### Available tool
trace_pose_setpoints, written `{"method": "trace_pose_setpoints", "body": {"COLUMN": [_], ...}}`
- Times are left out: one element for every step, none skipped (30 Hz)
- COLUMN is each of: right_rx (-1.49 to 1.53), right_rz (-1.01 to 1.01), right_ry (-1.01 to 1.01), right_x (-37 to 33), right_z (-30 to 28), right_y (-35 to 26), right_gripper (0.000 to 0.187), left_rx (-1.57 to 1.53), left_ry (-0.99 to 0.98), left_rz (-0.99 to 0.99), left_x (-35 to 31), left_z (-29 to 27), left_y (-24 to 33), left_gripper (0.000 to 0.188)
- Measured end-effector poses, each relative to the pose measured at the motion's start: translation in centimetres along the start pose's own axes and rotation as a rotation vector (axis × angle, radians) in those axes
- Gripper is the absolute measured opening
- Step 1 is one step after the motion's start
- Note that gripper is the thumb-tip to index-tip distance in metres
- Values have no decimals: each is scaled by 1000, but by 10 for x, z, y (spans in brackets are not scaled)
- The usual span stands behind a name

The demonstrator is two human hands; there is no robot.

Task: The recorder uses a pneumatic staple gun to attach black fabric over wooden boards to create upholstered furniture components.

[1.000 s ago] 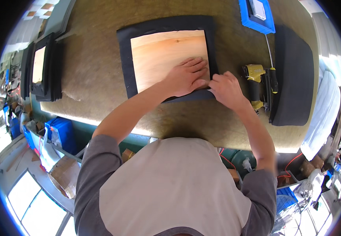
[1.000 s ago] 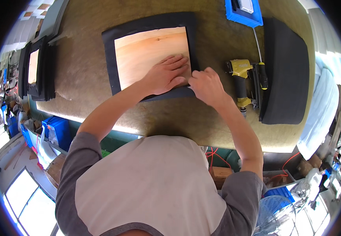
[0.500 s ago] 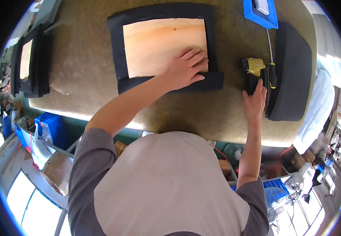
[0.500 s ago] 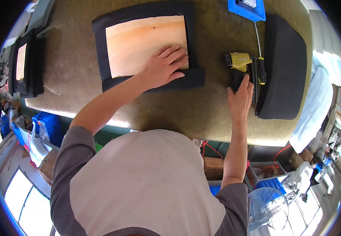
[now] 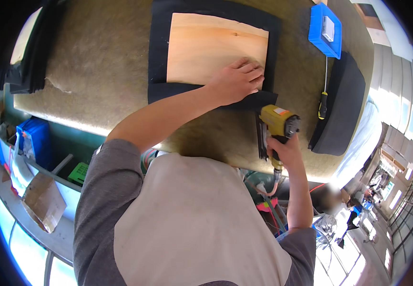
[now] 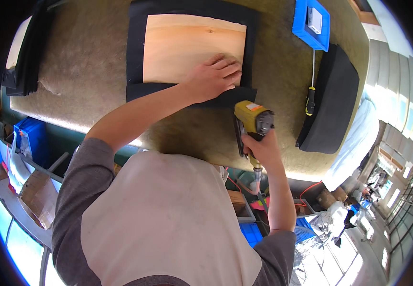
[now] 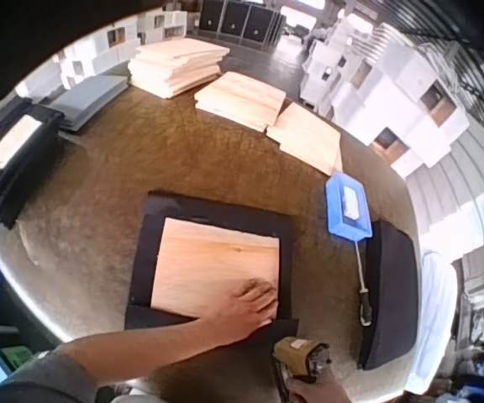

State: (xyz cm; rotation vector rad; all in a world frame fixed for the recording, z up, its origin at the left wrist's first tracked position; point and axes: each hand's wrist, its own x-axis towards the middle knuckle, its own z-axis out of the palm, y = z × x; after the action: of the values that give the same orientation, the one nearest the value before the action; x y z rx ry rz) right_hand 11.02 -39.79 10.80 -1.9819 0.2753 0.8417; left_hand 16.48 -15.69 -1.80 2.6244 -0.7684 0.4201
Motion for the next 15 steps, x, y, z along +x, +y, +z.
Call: {"method": "trace_pose_setpoints", "body": {"right_rx": [-150, -154, -130, -105, -136, -135, -86, -35, -37, 2, 42, 52, 18, -15, -7], "right_rz": [29, 33, 12, -11, -13, -12, -7, -3, -11, -25, -39, -37, -12, 15, 13], "right_ry": [-1, 0, 29, 62, 84, 90, 89, 86, 91, 89, 86, 86, 95, 103, 102], "right_x": [6, 11, 16, 19, 20, 21, 25, 28, 32, 33, 32, 29, 31, 31, 30], "right_z": [7, 11, 16, 18, 19, 22, 24, 26, 25, 23, 23, 26, 26, 26, 27], "right_y": [2, 1, -1, -3, -2, -1, -3, -5, -9, -8, -7, -4, -3, -3, -4], "right_gripper": [10, 10, 11, 13, 12, 12, 13, 13, 13, 14, 15, 15, 18, 23, 23], "left_rx": [-15, -19, -26, -32, -35, -13, 14, 17, -44, -108, -106, -131, -152, -41, 70], "left_ry": [-10, -8, 18, 45, 49, 38, 35, 45, 24, -10, -16, -83, -142, -142, -143], "left_rz": [-4, -8, 4, 20, 24, 20, 12, 14, 11, 11, 16, -44, -101, -84, -68], "left_x": [0, 0, 1, 2, 1, 1, 1, 2, 4, 3, -3, -14, -19, -39, -65], "left_z": [0, 1, 2, 3, 3, 2, 2, 5, 7, 3, -3, -10, -22, -36, -54], "left_y": [1, 2, 2, 2, 1, 1, -1, -4, -7, -8, -7, -8, -15, -31, -51], "left_gripper": [42, 42, 39, 36, 36, 36, 36, 36, 37, 40, 40, 48, 57, 66, 74]}}
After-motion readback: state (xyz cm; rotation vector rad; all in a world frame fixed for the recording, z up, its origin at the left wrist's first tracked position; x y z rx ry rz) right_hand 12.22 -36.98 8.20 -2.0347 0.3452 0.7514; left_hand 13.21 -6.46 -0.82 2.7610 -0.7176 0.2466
